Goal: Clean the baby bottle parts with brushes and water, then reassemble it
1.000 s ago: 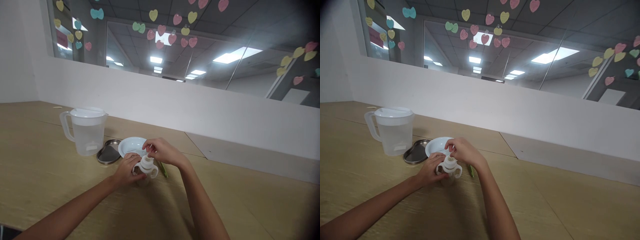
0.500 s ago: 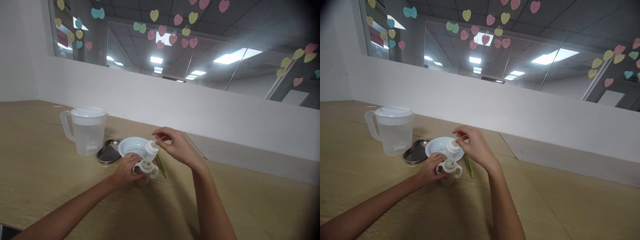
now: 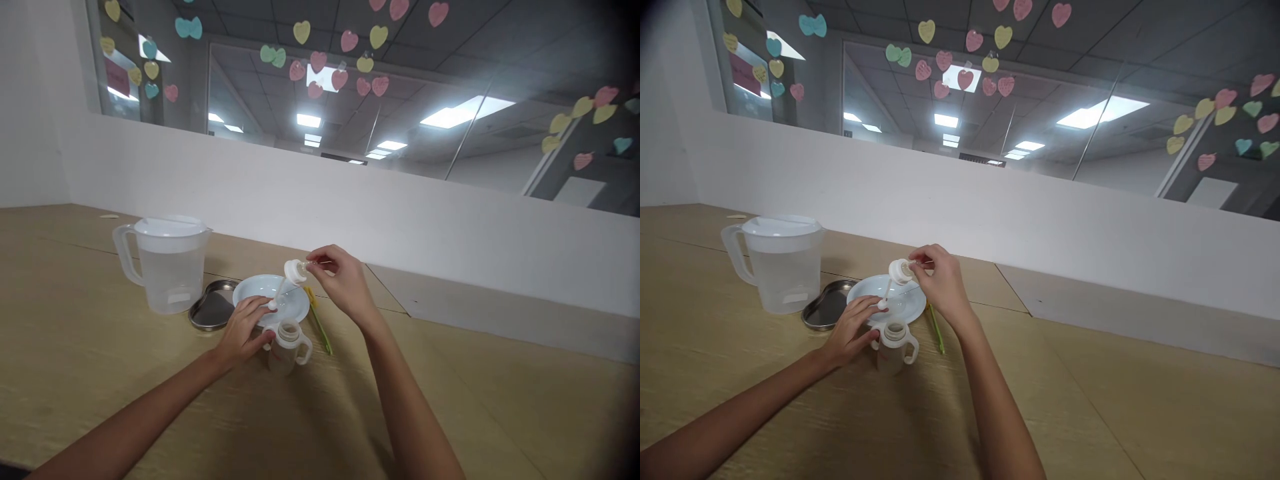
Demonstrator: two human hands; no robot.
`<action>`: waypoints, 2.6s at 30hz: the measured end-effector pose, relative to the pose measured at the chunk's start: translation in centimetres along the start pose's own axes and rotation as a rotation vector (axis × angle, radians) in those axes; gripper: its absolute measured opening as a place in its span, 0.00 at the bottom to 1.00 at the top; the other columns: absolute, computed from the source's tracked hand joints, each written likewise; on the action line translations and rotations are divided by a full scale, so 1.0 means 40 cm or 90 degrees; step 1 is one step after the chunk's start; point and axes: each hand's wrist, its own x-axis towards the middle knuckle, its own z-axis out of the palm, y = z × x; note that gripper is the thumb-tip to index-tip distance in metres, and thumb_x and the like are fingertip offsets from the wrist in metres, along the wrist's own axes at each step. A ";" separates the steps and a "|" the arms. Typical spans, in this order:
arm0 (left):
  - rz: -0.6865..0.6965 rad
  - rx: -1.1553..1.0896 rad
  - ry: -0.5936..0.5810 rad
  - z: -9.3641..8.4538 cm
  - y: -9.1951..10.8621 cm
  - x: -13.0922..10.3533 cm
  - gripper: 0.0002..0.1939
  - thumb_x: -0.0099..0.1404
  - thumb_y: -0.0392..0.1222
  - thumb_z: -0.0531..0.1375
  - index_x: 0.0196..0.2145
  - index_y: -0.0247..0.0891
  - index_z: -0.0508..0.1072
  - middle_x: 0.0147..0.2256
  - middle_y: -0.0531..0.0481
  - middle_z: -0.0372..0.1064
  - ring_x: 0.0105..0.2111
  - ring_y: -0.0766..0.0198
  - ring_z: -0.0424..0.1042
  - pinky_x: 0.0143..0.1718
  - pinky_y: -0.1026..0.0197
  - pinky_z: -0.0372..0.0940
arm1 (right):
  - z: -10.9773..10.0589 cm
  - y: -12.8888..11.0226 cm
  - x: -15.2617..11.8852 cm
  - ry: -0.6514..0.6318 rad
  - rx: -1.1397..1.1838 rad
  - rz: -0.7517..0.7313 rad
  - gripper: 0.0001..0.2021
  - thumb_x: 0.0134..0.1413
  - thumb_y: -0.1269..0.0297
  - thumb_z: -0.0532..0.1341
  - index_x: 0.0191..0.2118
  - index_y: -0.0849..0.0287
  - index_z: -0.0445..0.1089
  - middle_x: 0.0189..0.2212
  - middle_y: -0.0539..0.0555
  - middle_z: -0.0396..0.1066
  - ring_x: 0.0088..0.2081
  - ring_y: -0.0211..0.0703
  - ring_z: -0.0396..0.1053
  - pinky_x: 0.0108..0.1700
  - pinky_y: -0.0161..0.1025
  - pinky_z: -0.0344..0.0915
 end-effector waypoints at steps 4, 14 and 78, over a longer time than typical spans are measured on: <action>-0.024 0.006 0.004 -0.004 -0.007 0.001 0.20 0.65 0.55 0.47 0.43 0.41 0.69 0.51 0.46 0.62 0.53 0.55 0.57 0.52 0.51 0.53 | 0.029 0.040 0.002 -0.029 -0.017 0.028 0.03 0.48 0.71 0.58 0.29 0.60 0.69 0.31 0.51 0.69 0.32 0.37 0.66 0.37 0.36 0.67; -0.131 0.126 0.072 -0.017 -0.022 0.012 0.20 0.67 0.48 0.45 0.26 0.40 0.71 0.46 0.50 0.67 0.47 0.56 0.60 0.48 0.49 0.51 | 0.056 0.065 0.002 -0.044 -0.013 0.061 0.04 0.46 0.75 0.60 0.28 0.61 0.70 0.29 0.51 0.68 0.31 0.35 0.66 0.35 0.34 0.66; 0.012 0.129 0.132 -0.009 -0.017 0.003 0.19 0.65 0.47 0.50 0.52 0.38 0.58 0.49 0.44 0.65 0.49 0.56 0.63 0.55 0.49 0.52 | 0.138 -0.003 -0.050 -0.331 -0.164 0.033 0.12 0.45 0.75 0.59 0.39 0.64 0.71 0.37 0.56 0.71 0.32 0.38 0.67 0.36 0.34 0.61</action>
